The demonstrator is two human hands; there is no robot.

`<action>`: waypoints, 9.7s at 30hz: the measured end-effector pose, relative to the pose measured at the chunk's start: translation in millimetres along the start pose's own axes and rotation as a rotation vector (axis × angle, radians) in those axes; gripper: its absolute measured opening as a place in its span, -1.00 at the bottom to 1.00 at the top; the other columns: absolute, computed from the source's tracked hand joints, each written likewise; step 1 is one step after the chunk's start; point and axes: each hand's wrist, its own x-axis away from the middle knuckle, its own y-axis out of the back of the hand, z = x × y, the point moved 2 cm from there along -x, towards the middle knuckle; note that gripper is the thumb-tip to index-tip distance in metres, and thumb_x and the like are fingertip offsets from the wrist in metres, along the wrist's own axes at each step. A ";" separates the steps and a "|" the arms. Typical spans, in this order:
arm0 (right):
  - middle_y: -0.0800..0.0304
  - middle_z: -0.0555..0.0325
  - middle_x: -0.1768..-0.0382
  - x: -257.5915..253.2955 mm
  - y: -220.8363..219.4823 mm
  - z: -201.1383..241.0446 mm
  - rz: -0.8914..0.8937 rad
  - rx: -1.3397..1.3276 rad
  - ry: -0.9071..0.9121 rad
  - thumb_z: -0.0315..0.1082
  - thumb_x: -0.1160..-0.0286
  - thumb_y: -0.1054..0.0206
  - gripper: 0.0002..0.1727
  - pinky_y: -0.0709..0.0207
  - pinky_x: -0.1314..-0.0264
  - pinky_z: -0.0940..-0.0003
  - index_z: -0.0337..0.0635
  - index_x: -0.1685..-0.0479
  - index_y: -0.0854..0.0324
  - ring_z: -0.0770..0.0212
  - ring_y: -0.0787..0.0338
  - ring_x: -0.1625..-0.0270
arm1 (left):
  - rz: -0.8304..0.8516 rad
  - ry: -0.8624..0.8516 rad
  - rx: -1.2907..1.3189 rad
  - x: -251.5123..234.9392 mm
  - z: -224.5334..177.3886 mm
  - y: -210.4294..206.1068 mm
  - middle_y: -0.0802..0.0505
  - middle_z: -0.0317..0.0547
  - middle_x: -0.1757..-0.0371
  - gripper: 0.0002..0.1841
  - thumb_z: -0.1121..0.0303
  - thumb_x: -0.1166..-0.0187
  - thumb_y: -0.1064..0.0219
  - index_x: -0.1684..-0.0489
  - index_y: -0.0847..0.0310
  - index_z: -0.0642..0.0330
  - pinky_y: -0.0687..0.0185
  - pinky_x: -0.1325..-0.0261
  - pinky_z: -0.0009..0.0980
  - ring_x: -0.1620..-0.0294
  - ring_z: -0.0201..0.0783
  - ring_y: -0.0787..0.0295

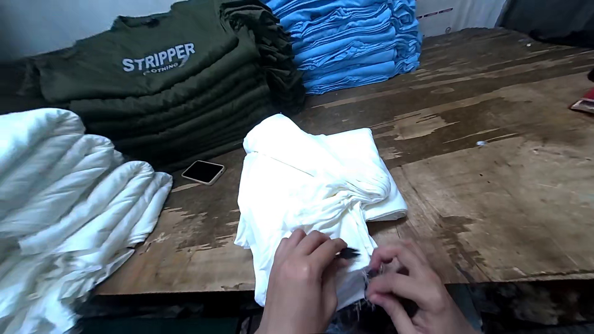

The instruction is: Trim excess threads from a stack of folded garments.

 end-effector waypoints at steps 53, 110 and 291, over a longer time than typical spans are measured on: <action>-0.63 0.35 0.63 5.7 -8.8 26.1 -0.307 0.138 -0.140 -0.12 -0.48 -0.45 -0.77 -0.35 -0.06 0.28 0.03 0.49 -0.80 0.39 -0.56 0.40 | -0.255 -0.515 -0.205 -2.5 -6.5 -0.8 -0.84 -0.27 0.14 -0.82 0.35 -0.66 -0.28 0.00 -0.81 -0.04 -0.32 0.02 -0.26 0.18 -0.23 -0.56; -0.81 0.46 0.26 7.9 -5.2 -12.2 -0.437 -0.005 -0.026 -0.10 -0.68 -0.34 -0.84 -0.60 -0.17 0.46 0.11 0.19 -0.76 0.52 -0.76 0.12 | -0.068 0.007 0.296 -7.0 18.7 -5.8 -0.88 -0.39 0.03 -0.64 -0.04 -0.49 -0.51 -0.10 -0.87 -0.08 -0.70 -0.08 -0.36 -0.02 -0.41 -0.76; -0.82 0.21 0.07 -6.2 13.7 -4.2 -0.117 0.394 -0.173 0.31 -0.39 -0.36 -0.55 -0.55 -0.10 -0.02 0.19 0.19 -0.88 0.14 -0.75 -0.03 | -0.078 -0.157 -0.183 -12.4 -25.5 -16.8 -0.87 -0.26 0.18 -0.82 0.26 -0.61 -0.31 0.09 -0.88 -0.05 -0.55 0.26 -0.24 0.24 -0.18 -0.74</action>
